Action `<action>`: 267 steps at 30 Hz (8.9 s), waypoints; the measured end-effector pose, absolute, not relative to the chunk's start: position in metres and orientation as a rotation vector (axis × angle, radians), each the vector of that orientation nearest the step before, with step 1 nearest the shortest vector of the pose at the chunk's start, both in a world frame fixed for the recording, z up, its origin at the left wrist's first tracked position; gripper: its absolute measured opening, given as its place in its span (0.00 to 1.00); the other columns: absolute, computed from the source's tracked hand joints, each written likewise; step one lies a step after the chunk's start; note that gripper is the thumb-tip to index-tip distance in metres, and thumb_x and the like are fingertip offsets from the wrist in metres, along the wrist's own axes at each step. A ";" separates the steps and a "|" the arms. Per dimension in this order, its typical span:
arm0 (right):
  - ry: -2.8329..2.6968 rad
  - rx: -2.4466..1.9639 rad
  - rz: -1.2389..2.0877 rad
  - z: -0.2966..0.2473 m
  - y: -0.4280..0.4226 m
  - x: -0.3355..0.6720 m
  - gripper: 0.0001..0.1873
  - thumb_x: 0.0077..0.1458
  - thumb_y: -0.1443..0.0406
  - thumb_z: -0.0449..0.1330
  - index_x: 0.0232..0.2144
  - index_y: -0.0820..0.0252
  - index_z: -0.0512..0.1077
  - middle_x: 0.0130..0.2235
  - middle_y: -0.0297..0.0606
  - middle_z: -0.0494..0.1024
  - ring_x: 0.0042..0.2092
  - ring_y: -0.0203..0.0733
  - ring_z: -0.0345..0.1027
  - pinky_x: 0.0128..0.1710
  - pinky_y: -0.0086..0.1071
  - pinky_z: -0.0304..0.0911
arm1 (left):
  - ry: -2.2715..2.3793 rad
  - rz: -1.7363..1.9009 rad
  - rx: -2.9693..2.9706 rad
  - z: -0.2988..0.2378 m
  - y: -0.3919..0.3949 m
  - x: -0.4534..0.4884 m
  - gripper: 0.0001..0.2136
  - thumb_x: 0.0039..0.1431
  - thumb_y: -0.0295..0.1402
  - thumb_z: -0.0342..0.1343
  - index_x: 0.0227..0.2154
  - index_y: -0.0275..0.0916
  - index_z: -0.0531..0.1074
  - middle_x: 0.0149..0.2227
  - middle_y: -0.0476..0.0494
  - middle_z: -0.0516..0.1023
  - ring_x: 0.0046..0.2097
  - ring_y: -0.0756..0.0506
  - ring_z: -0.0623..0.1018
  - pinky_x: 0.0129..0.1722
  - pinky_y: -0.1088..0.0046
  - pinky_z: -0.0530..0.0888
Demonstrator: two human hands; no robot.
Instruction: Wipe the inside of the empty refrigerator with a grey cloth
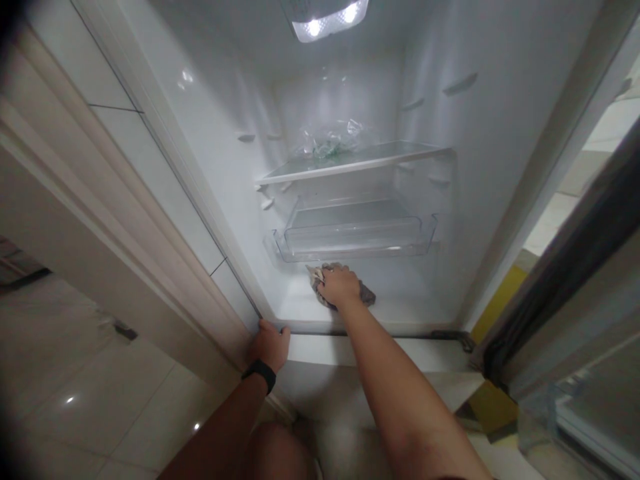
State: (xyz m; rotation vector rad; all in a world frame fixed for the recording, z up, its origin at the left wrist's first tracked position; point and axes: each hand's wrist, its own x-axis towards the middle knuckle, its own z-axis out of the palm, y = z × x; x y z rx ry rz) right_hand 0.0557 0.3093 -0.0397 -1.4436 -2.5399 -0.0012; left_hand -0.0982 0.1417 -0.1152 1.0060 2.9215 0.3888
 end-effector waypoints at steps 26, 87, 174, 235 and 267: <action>-2.624 -1.383 -0.050 -0.040 0.302 0.122 0.26 0.65 0.46 0.48 0.53 0.52 0.74 0.51 0.47 0.79 0.50 0.54 0.70 0.46 0.41 0.62 | 2.862 0.431 1.070 -0.116 0.138 -0.103 0.20 0.64 0.45 0.48 0.50 0.34 0.63 0.42 0.29 0.83 0.45 0.31 0.84 0.40 0.58 0.77; -2.472 -1.492 -0.075 -0.040 0.282 0.058 0.25 0.65 0.51 0.50 0.55 0.55 0.73 0.56 0.53 0.75 0.55 0.59 0.66 0.52 0.48 0.61 | 2.896 0.455 1.060 -0.118 0.140 -0.101 0.18 0.63 0.43 0.49 0.49 0.34 0.64 0.41 0.30 0.83 0.44 0.33 0.84 0.40 0.61 0.76; -2.573 -1.184 0.005 -0.043 0.241 0.041 0.23 0.63 0.47 0.53 0.53 0.50 0.73 0.53 0.46 0.78 0.54 0.56 0.66 0.51 0.46 0.62 | 2.877 0.435 1.070 -0.123 0.139 -0.105 0.21 0.63 0.46 0.49 0.50 0.35 0.62 0.41 0.29 0.83 0.45 0.31 0.84 0.40 0.58 0.76; -2.479 -1.632 -0.097 -0.036 0.273 0.154 0.23 0.63 0.50 0.54 0.54 0.52 0.74 0.55 0.49 0.79 0.53 0.57 0.69 0.47 0.44 0.61 | 2.857 0.487 1.103 -0.120 0.137 -0.103 0.18 0.64 0.43 0.49 0.50 0.34 0.64 0.44 0.28 0.83 0.47 0.33 0.83 0.41 0.61 0.76; -2.326 -1.788 -0.063 -0.037 0.272 0.160 0.26 0.64 0.48 0.53 0.59 0.51 0.69 0.53 0.49 0.78 0.53 0.58 0.69 0.50 0.46 0.63 | 2.838 0.492 1.147 -0.123 0.136 -0.107 0.19 0.65 0.45 0.46 0.50 0.34 0.63 0.42 0.28 0.83 0.47 0.32 0.83 0.40 0.60 0.76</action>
